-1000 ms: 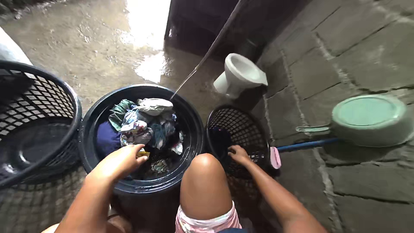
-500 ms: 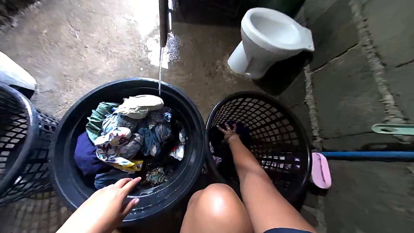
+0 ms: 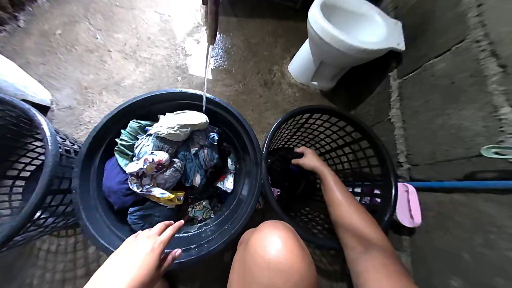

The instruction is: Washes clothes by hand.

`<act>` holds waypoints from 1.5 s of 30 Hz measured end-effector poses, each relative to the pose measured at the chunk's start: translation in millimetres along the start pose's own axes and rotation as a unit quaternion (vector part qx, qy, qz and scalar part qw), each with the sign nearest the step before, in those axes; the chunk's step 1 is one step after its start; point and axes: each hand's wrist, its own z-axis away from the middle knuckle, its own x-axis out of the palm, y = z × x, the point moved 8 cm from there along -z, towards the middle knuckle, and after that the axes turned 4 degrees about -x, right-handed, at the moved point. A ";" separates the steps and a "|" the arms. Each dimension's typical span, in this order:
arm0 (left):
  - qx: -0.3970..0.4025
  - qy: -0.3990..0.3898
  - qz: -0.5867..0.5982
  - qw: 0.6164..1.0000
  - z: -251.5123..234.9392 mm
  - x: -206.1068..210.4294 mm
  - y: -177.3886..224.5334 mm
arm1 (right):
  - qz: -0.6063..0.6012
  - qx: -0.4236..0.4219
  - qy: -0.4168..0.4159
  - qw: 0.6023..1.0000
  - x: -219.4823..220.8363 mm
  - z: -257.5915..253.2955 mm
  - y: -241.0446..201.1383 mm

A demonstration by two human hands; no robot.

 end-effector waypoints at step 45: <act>0.037 0.009 0.000 0.999 26.2 -10.9 4.2 | -0.144 -0.161 -0.184 0.959 30.8 58.2 -98.5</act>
